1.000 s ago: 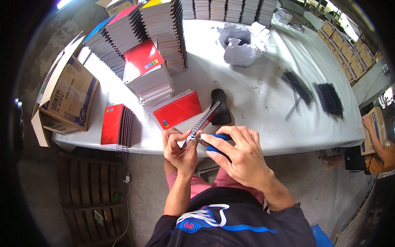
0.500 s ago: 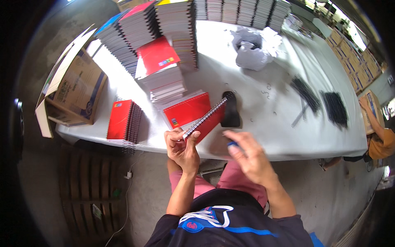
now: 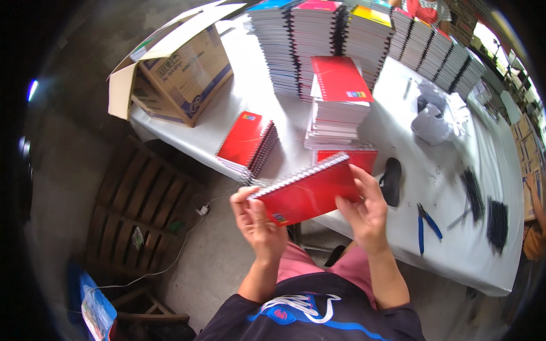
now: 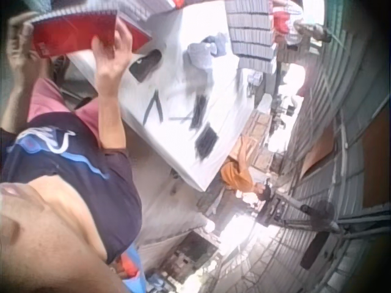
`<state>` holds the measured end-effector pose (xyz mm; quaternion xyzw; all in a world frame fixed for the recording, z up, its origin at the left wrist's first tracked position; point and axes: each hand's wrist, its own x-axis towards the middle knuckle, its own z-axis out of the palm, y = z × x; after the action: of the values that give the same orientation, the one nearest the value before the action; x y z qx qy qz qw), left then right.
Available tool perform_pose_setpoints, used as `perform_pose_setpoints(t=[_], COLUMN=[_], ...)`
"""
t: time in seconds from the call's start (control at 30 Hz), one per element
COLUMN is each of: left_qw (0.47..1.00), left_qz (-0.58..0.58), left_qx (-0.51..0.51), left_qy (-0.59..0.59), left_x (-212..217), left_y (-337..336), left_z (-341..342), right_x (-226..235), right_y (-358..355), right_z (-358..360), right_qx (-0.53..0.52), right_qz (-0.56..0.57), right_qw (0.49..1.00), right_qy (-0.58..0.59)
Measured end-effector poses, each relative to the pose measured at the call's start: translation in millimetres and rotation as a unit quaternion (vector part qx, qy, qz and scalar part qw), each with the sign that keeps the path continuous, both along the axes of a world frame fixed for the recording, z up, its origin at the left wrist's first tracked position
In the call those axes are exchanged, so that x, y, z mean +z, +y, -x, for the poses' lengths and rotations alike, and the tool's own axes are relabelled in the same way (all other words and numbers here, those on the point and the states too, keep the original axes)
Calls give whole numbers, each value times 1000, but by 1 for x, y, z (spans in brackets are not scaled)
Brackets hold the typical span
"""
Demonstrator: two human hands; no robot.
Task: The person assembles notebooks by aligning stacks of paper and covers, inserting spiral wire bindings through the punched holes, and trimming the excess wire with shears. They handle multiple notebooks one after another, picking them up from a pile and setting them aside once the binding is secured.
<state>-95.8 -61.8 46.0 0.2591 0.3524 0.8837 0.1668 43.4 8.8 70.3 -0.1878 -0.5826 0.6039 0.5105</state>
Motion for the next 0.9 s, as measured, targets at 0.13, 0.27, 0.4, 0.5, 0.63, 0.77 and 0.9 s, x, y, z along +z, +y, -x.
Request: perform_pose_setpoints(t=[0.13, 0.27, 0.4, 0.5, 0.63, 0.77, 0.9], left_qw=[993, 950, 892, 877, 921, 827, 853], left_qz=[36, 225, 332, 368, 307, 257, 97], left_qx=[86, 164, 216, 218, 165, 379, 132], left_qy=[66, 144, 219, 218, 175, 325, 496], left_x=[8, 18, -28, -38, -55, 1, 26], left_y=[-17, -3, 22, 22, 26, 6, 27], left_z=[60, 120, 169, 166, 167, 119, 29], right_x=[30, 33, -11, -39, -26, 10, 5], right_y=[33, 88, 119, 113, 85, 35, 41], right_z=[81, 157, 198, 203, 194, 115, -4], right_qx=[64, -15, -78, -119, -217, -70, -339], right_qz=[61, -94, -198, -212, -340, -403, -402], right_qw=[995, 988, 928, 900, 876, 902, 804], right_qy=[39, -120, -305, -361, -266, -138, -277])
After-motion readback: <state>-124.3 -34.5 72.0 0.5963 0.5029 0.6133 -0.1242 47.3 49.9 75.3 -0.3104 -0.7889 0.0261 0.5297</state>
